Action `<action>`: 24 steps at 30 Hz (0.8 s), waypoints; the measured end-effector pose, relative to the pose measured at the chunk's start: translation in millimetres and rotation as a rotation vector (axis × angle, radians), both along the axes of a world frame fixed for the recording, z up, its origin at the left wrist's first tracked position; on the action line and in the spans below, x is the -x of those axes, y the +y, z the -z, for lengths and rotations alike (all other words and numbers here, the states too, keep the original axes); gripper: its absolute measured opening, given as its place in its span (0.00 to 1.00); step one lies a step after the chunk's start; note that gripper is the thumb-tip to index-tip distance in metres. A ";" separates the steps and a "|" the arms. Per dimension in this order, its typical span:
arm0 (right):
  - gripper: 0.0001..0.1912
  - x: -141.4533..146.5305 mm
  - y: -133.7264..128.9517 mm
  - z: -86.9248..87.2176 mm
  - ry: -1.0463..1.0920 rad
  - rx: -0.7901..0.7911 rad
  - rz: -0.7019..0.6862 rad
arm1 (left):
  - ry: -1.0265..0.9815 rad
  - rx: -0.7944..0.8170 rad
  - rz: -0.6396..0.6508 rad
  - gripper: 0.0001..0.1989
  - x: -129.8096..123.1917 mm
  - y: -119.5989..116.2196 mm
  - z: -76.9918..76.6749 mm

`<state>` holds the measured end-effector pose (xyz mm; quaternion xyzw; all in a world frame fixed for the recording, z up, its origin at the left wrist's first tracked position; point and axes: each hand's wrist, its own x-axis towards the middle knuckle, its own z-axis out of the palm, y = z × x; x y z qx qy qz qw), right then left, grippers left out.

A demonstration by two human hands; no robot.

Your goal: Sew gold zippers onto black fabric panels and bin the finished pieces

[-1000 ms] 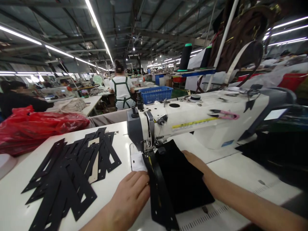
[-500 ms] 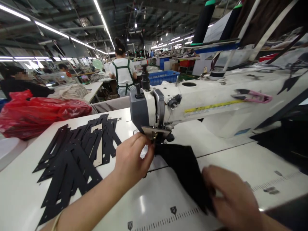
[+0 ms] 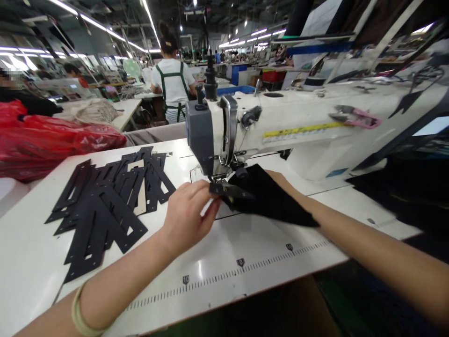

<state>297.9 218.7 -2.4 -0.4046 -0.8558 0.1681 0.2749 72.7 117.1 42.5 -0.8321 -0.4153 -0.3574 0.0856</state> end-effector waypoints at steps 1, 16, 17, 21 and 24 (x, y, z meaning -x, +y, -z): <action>0.13 -9.0 5.6 0.6 0.014 0.023 0.004 | 0.064 0.000 0.057 0.07 1.1 -5.5 4.5; 0.12 -11.6 7.9 1.9 0.276 0.374 0.047 | 0.260 0.229 0.058 0.13 9.6 4.1 27.1; 0.14 -12.1 4.2 -0.1 0.296 0.431 0.063 | 0.264 0.213 0.067 0.12 9.5 5.1 27.0; 0.18 -14.9 -27.8 -11.9 0.530 0.922 0.178 | 0.246 0.193 0.157 0.14 13.0 -1.2 25.1; 0.19 -12.2 -61.7 -20.9 0.657 1.170 0.111 | 0.225 0.128 0.203 0.14 15.2 -7.6 24.1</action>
